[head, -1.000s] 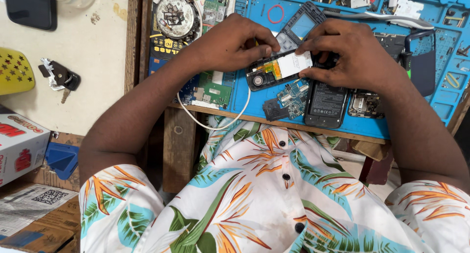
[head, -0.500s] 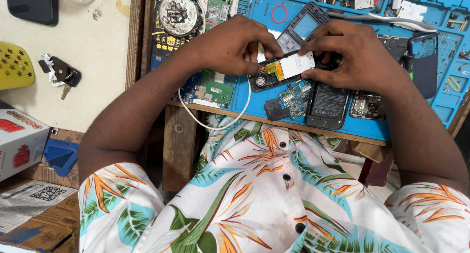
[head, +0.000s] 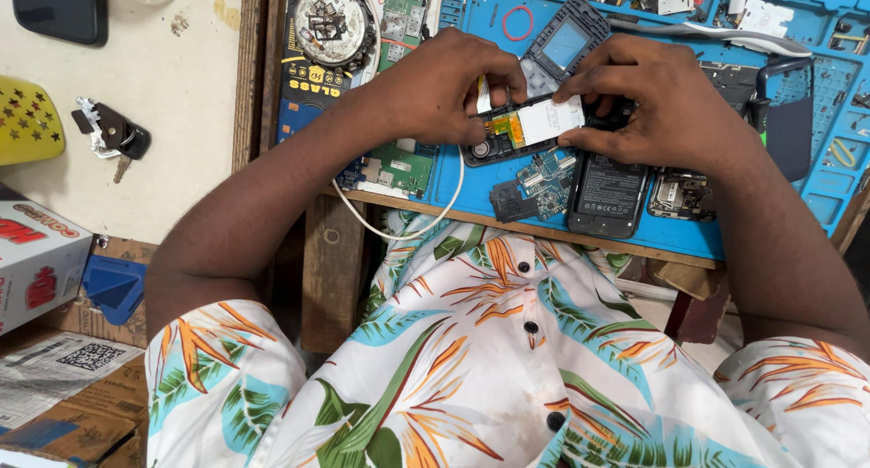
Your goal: The person disassembles a small electronic device, removes a battery, and reassembles the casing using a screwdriver and tweezers. They handle the device's internal components and casing parts on a cluttered workbench.
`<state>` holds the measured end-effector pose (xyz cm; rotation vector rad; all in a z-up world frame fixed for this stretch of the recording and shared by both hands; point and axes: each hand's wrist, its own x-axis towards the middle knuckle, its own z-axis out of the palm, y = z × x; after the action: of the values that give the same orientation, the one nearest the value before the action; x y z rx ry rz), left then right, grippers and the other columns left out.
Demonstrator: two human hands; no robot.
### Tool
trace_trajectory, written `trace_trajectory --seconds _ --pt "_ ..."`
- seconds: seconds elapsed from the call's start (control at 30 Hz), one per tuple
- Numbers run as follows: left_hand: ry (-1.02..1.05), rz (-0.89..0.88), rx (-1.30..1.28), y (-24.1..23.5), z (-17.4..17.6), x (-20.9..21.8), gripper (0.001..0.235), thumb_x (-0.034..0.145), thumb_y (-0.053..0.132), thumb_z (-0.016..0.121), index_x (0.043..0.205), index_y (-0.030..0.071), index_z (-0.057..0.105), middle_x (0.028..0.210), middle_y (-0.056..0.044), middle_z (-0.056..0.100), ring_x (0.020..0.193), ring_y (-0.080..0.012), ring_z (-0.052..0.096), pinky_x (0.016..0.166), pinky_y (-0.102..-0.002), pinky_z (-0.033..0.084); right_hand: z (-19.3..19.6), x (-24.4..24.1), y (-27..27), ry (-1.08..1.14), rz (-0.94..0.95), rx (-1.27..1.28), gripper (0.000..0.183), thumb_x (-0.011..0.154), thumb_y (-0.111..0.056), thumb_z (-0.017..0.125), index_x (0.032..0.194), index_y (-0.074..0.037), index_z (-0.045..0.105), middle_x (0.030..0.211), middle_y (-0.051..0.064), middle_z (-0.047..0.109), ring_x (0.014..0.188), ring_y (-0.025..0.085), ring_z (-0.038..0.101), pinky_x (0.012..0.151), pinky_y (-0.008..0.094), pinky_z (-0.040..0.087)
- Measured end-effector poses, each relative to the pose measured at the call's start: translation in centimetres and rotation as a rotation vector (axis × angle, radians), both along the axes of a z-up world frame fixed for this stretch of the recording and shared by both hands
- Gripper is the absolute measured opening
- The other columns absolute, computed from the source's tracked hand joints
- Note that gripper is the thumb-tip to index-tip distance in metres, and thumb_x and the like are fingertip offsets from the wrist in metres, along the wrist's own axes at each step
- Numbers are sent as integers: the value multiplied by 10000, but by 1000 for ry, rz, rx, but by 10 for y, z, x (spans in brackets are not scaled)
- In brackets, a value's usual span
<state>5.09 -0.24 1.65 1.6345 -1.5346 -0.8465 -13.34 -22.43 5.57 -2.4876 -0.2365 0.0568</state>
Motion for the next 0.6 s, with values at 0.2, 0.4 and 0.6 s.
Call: trace_trajectory --seconds 0.2,0.4,0.6 --pt "62 -63 -11 3 0 12 440 707 23 759 1144 75 760 958 -52 746 676 -125 704 638 -270 595 -1 0 0 3 2 -17 396 779 -267 919 1102 -94 770 1103 78 687 859 186 709 741 318 601" --pt "73 -65 39 5 0 16 391 742 42 760 1131 79 774 960 -57 778 678 -111 720 648 -254 596 -1 0 0 4 -5 -16 392 782 -262 920 1098 -87 769 1108 77 692 853 189 709 742 321 602" --pt "17 -67 -68 3 -2 9 427 660 62 796 1084 46 745 930 -67 728 673 -149 707 639 -288 594 0 -1 0 1 3 18 395 768 -260 920 1093 -92 771 1103 76 688 865 188 710 753 319 603"
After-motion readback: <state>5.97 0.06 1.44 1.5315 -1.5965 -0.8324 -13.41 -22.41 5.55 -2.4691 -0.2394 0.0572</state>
